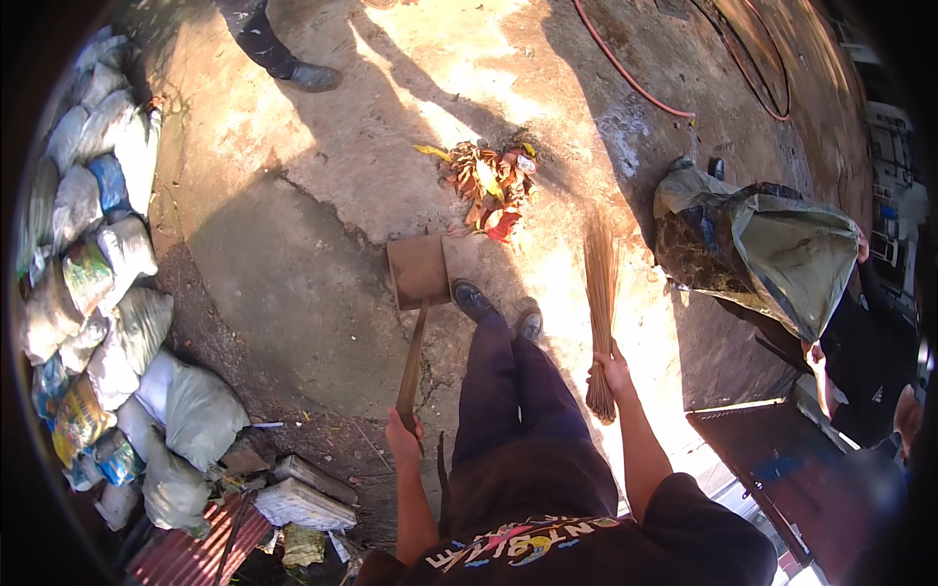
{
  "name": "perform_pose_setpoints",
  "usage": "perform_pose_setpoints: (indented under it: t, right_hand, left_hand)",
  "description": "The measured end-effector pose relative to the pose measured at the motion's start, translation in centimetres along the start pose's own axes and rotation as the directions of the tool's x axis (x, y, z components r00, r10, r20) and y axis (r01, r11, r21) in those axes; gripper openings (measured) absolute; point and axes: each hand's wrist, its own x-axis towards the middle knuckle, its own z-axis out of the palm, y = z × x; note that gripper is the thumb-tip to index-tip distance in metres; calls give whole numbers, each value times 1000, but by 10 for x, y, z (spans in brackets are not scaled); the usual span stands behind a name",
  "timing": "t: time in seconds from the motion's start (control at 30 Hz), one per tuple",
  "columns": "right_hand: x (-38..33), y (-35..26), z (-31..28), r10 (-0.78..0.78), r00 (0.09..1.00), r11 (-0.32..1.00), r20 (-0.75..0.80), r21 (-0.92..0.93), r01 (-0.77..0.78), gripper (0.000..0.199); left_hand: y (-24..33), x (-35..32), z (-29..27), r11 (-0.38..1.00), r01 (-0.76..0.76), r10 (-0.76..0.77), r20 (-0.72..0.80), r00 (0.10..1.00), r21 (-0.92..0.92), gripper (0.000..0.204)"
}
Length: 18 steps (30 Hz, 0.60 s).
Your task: The person sweeps a pile of leaves and debris on a concrete floor using a broom and dustpan. Another person holds a large green bag open while the person transfers the swept debris into it.
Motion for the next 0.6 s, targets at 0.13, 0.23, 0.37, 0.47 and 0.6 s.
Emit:
perform_pose_setpoints:
  t: [0.13, 0.23, 0.37, 0.47, 0.6]
  right_hand:
    - [66, 63, 14, 294, 929, 769, 223, 522, -369, 42]
    - [86, 51, 75, 150, 922, 694, 357, 626, -355, 45]
    - [91, -10, 145, -6, 827, 653, 563, 628, -423, 41]
    - [90, -39, 159, -23, 805, 428, 592, 734, -527, 37]
    - [69, -46, 130, -24, 737, 352, 676, 695, -627, 38]
  left_hand:
    - [-8, -5, 5, 994, 22, -24, -19, 1000, -108, 54]
    - [-18, -4, 8, 998, 26, -27, -24, 999, -57, 54]
    - [-15, -11, -1, 980, 80, -74, -37, 997, 181, 55]
    - [-22, -13, -4, 976, 93, -89, -32, 996, 199, 57]
    - [-20, -10, -5, 914, 80, -83, -11, 997, 397, 61]
